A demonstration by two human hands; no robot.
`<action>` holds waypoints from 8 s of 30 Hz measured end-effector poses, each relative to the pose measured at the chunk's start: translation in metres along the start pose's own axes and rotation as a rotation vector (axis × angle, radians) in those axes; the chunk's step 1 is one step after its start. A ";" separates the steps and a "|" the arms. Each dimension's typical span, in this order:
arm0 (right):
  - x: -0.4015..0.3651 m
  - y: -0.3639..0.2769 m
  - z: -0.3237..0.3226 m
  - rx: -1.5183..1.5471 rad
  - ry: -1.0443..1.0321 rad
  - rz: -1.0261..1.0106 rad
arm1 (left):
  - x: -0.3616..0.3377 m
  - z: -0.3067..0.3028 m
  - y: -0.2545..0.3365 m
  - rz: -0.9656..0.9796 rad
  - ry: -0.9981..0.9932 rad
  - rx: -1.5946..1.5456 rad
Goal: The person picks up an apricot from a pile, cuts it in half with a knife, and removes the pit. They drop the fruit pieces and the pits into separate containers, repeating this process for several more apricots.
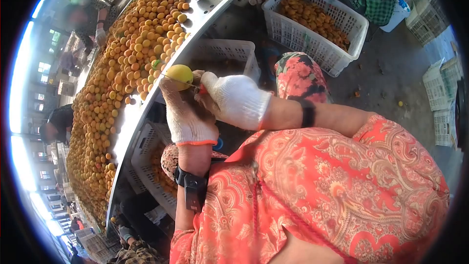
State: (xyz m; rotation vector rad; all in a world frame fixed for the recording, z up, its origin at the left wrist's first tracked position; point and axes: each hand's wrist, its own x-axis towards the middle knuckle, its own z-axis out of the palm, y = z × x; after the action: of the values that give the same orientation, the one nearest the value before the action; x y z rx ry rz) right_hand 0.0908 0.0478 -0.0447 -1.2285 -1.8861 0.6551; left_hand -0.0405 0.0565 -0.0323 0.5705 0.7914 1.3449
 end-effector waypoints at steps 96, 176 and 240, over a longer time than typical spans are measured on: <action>0.015 0.009 0.009 -0.112 0.152 -0.370 | -0.032 0.002 -0.029 -0.516 0.351 -0.054; 0.026 -0.047 -0.060 0.708 0.173 -0.130 | -0.046 -0.022 0.016 -0.189 -0.097 -0.009; 0.033 -0.039 -0.037 1.418 -0.040 0.364 | -0.061 0.003 -0.011 0.030 -0.376 0.689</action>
State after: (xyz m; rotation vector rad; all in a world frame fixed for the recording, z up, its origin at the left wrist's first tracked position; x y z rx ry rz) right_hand 0.0931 0.0624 0.0164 -0.5368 -0.7387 1.7667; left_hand -0.0333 -0.0050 -0.0281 1.3367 0.9257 0.9237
